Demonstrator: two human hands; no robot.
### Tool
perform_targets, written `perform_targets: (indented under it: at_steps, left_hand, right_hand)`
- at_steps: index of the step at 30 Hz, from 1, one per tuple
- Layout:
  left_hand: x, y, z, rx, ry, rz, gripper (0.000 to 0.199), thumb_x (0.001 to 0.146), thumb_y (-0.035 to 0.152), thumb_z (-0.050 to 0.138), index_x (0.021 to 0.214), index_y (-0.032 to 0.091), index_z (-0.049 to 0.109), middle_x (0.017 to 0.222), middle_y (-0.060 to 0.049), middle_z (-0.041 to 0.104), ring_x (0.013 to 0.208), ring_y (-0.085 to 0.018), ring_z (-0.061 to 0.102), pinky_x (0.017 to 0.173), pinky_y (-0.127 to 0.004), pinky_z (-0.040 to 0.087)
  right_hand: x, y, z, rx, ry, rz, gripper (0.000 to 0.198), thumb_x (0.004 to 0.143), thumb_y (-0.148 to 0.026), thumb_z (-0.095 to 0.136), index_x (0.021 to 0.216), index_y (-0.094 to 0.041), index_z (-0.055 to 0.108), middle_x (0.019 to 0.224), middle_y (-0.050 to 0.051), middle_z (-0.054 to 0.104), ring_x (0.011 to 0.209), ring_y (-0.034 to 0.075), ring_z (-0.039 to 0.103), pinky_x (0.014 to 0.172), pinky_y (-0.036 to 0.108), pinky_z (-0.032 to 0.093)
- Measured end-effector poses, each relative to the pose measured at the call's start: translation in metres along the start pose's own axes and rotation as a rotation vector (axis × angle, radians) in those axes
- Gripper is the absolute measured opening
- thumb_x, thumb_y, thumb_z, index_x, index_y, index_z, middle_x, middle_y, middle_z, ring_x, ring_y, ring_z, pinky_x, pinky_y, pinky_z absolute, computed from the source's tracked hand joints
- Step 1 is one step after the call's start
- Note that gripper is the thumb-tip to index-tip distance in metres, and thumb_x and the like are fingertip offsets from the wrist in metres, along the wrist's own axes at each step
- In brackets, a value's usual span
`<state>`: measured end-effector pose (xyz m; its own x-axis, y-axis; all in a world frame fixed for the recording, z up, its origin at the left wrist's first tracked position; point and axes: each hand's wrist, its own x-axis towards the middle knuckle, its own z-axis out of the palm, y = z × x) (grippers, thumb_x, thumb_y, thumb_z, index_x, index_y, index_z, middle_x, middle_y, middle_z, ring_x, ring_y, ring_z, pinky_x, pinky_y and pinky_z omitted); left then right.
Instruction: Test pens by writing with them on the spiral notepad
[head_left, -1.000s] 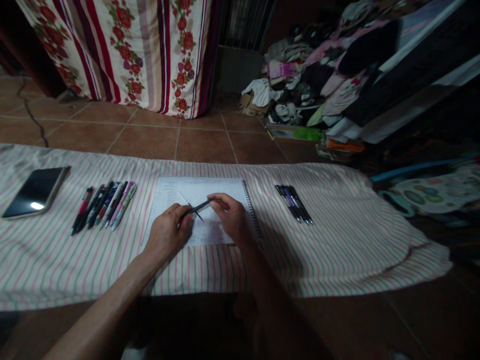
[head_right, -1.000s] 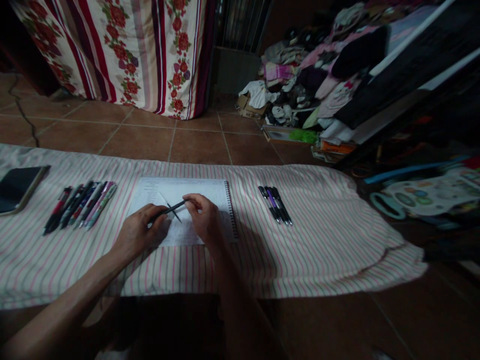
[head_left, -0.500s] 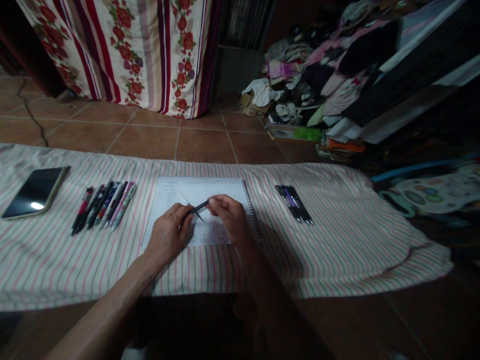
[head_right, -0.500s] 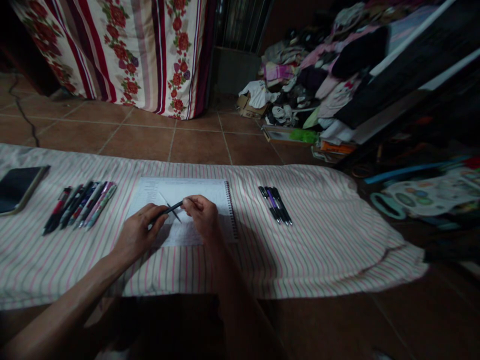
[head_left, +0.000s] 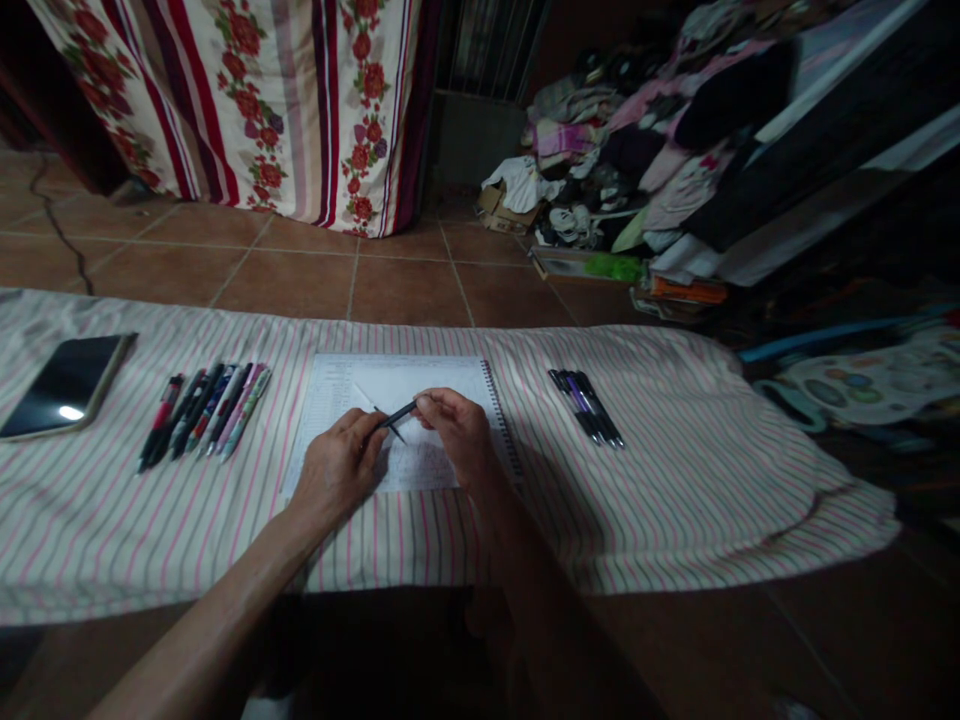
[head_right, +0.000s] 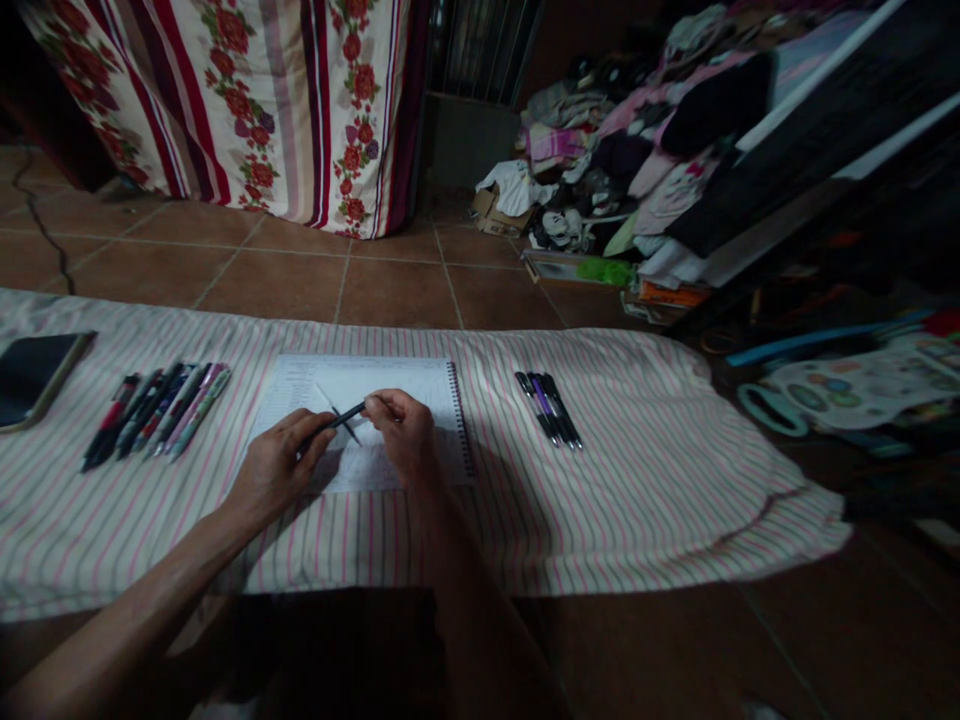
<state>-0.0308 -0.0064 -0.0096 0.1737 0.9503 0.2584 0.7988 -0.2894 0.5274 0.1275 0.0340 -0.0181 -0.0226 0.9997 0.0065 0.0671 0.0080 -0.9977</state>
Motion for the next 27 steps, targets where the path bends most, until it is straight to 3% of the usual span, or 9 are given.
perform_targets:
  at_steps: [11, 19, 23, 27]
  left_hand:
    - [0.000, 0.000, -0.003, 0.011, -0.045, -0.024, 0.032, 0.090, 0.029, 0.035, 0.104, 0.016, 0.060, 0.081, -0.005, 0.061, 0.073, -0.016, 0.059, 0.066, -0.027, 0.044]
    - [0.001, -0.008, -0.010, 0.126, -0.038, -0.059, 0.034, 0.089, 0.036, 0.039, 0.109, 0.020, 0.061, 0.089, -0.005, 0.067, 0.070, -0.017, 0.062, 0.059, -0.027, 0.043]
    - [0.007, -0.017, -0.014, -0.126, 0.072, -0.119, 0.028, 0.081, 0.039, 0.052, 0.097, 0.019, 0.066, 0.088, -0.005, 0.067, 0.073, -0.016, 0.062, 0.066, -0.027, 0.046]
    - [0.011, -0.017, -0.017, -0.573, 0.131, -0.377, 0.030, 0.074, 0.040, 0.061, 0.091, 0.015, 0.067, 0.080, -0.005, 0.067, 0.058, -0.013, 0.058, 0.052, -0.024, 0.046]
  right_hand:
    - [0.001, 0.002, -0.001, -0.027, -0.023, -0.038, 0.030, 0.078, -0.035, 0.054, 0.098, -0.015, 0.063, 0.076, 0.007, 0.071, 0.074, 0.018, 0.067, 0.064, 0.027, 0.051]
    - [0.000, -0.004, -0.003, -0.053, 0.000, 0.001, 0.019, 0.070, -0.031, 0.058, 0.082, -0.017, 0.065, 0.071, 0.004, 0.069, 0.068, 0.016, 0.065, 0.061, 0.026, 0.049]
    - [-0.003, -0.007, -0.002, 0.056, 0.008, 0.081, 0.022, 0.070, -0.034, 0.061, 0.081, -0.016, 0.064, 0.068, 0.004, 0.069, 0.065, 0.015, 0.064, 0.061, 0.026, 0.050]
    - [-0.005, -0.011, -0.002, 0.144, 0.043, 0.174, 0.025, 0.069, -0.036, 0.064, 0.081, -0.014, 0.063, 0.069, 0.004, 0.068, 0.062, 0.013, 0.064, 0.058, 0.024, 0.051]
